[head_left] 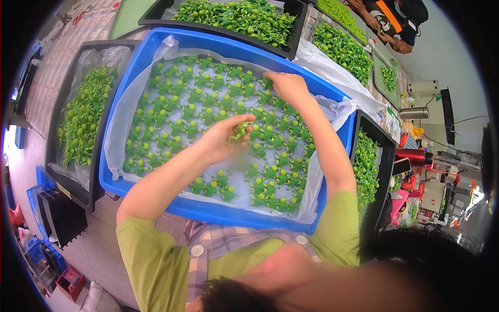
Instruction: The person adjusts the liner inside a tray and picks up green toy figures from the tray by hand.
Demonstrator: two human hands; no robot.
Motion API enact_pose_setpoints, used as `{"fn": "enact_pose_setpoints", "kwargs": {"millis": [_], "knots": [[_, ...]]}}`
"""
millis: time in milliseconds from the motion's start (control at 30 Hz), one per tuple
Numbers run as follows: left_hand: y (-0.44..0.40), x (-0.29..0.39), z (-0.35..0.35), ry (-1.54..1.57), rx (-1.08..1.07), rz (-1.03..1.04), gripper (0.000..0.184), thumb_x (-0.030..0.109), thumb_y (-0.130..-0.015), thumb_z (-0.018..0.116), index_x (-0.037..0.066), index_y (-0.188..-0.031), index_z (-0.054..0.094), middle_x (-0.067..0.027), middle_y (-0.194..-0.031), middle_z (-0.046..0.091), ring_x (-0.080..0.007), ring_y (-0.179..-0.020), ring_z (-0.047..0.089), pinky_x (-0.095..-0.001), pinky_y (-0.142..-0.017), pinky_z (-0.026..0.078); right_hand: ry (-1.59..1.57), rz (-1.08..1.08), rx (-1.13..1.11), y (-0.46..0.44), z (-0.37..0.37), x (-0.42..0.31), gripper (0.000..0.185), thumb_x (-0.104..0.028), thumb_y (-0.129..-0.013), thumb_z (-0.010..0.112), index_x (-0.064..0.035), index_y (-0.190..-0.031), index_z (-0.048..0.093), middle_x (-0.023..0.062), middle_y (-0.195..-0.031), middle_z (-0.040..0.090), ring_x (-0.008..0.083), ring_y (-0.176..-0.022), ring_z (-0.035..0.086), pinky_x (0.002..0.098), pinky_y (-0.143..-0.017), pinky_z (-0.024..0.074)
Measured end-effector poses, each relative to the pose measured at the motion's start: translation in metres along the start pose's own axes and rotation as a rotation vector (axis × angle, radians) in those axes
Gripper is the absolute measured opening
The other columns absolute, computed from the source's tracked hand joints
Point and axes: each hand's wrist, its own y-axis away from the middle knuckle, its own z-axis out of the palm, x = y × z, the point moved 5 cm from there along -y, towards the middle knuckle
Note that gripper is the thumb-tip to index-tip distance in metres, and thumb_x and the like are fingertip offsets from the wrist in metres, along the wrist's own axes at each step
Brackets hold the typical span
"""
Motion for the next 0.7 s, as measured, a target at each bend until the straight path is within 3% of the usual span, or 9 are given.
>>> {"fn": "enact_pose_setpoints", "kwargs": {"millis": [67,200,300,367,400,500,533,633,700], "knots": [[-0.003,-0.001,-0.002,-0.03,0.022,0.016,0.026,0.025,-0.087,0.053,0.01,-0.108,0.051,0.0011,-0.08,0.052,-0.008,-0.065,0.05,-0.0206,-0.054,0.045,0.173,-0.015,-0.111,-0.004,0.009,-0.005,0.037,-0.006,-0.075,0.047,-0.0182,-0.109,0.054,0.0088,-0.083,0.064,0.0269,-0.075,0.062,0.0396,-0.062,0.0494],[-0.001,-0.001,0.001,-0.127,-0.009,0.044,0.027,0.024,-0.084,0.06,0.011,-0.105,0.051,0.0026,-0.077,0.051,-0.007,-0.067,0.05,-0.0212,-0.056,0.046,0.176,-0.021,-0.075,-0.003,0.003,-0.003,0.03,-0.008,-0.075,0.05,-0.0162,-0.104,0.054,0.0081,-0.078,0.063,0.0271,-0.072,0.062,0.04,-0.06,0.0487],[-0.002,-0.002,0.002,-0.105,-0.005,0.062,0.029,0.027,-0.085,0.057,0.01,-0.108,0.05,0.0004,-0.085,0.053,-0.0098,-0.074,0.055,-0.0233,-0.064,0.05,-0.085,0.015,0.052,0.009,-0.033,-0.014,0.026,-0.013,-0.075,0.058,-0.0139,-0.1,0.054,0.0079,-0.071,0.061,0.0258,-0.065,0.061,0.0372,-0.056,0.0463],[-0.003,0.0,0.001,-0.066,0.029,0.076,0.03,0.031,-0.087,0.055,0.011,-0.108,0.049,-0.0003,-0.088,0.054,-0.0112,-0.077,0.057,-0.0242,-0.066,0.052,-0.375,0.034,-0.125,0.018,-0.048,-0.032,0.03,-0.012,-0.074,0.06,-0.0137,-0.103,0.054,0.0063,-0.067,0.059,0.0197,-0.061,0.059,0.0318,-0.055,0.0449],[-0.006,0.0,-0.002,-0.009,0.032,0.04,0.033,0.037,-0.088,0.051,0.011,-0.109,0.049,-0.0007,-0.091,0.054,-0.0125,-0.08,0.058,-0.0255,-0.067,0.052,-0.564,-0.059,-0.216,0.023,-0.048,-0.041,0.036,-0.01,-0.074,0.062,-0.0138,-0.109,0.054,0.0034,-0.065,0.057,0.0126,-0.059,0.055,0.0269,-0.055,0.0431],[-0.008,0.0,-0.007,0.06,0.015,-0.019,0.04,0.046,-0.085,0.051,0.011,-0.106,0.053,-0.0018,-0.093,0.055,-0.0162,-0.083,0.057,-0.0313,-0.071,0.049,-0.856,-0.088,-0.444,0.028,-0.054,-0.062,0.039,-0.011,-0.078,0.06,-0.0122,-0.116,0.053,0.0011,-0.07,0.058,0.0089,-0.06,0.052,0.0242,-0.058,0.0431],[-0.008,0.0,-0.007,0.069,-0.008,-0.038,0.043,0.049,-0.082,0.055,0.011,-0.102,0.057,-0.0024,-0.092,0.055,-0.0187,-0.084,0.055,-0.0358,-0.075,0.045,-0.833,-0.06,-0.364,0.021,-0.048,-0.053,0.038,-0.014,-0.077,0.061,-0.0132,-0.114,0.054,0.0032,-0.07,0.059,0.013,-0.059,0.053,0.0273,-0.057,0.043],[-0.008,-0.001,-0.009,0.017,0.036,-0.033,0.037,0.046,-0.079,0.06,0.011,-0.092,0.058,-0.0019,-0.09,0.056,-0.0176,-0.084,0.055,-0.035,-0.073,0.046,-0.594,0.023,-0.185,-0.01,-0.016,-0.026,0.031,-0.016,-0.078,0.057,-0.0157,-0.109,0.057,0.0077,-0.075,0.063,0.0216,-0.064,0.059,0.0328,-0.059,0.0457],[-0.006,-0.001,-0.008,-0.023,0.051,-0.007,0.032,0.043,-0.082,0.058,0.012,-0.089,0.056,-0.0017,-0.089,0.056,-0.0164,-0.084,0.056,-0.032,-0.069,0.049,-0.153,-0.03,-0.011,-0.025,-0.005,-0.025,0.033,-0.012,-0.078,0.053,-0.0136,-0.112,0.055,0.0114,-0.085,0.065,0.0258,-0.076,0.063,0.0378,-0.065,0.0487]]}}
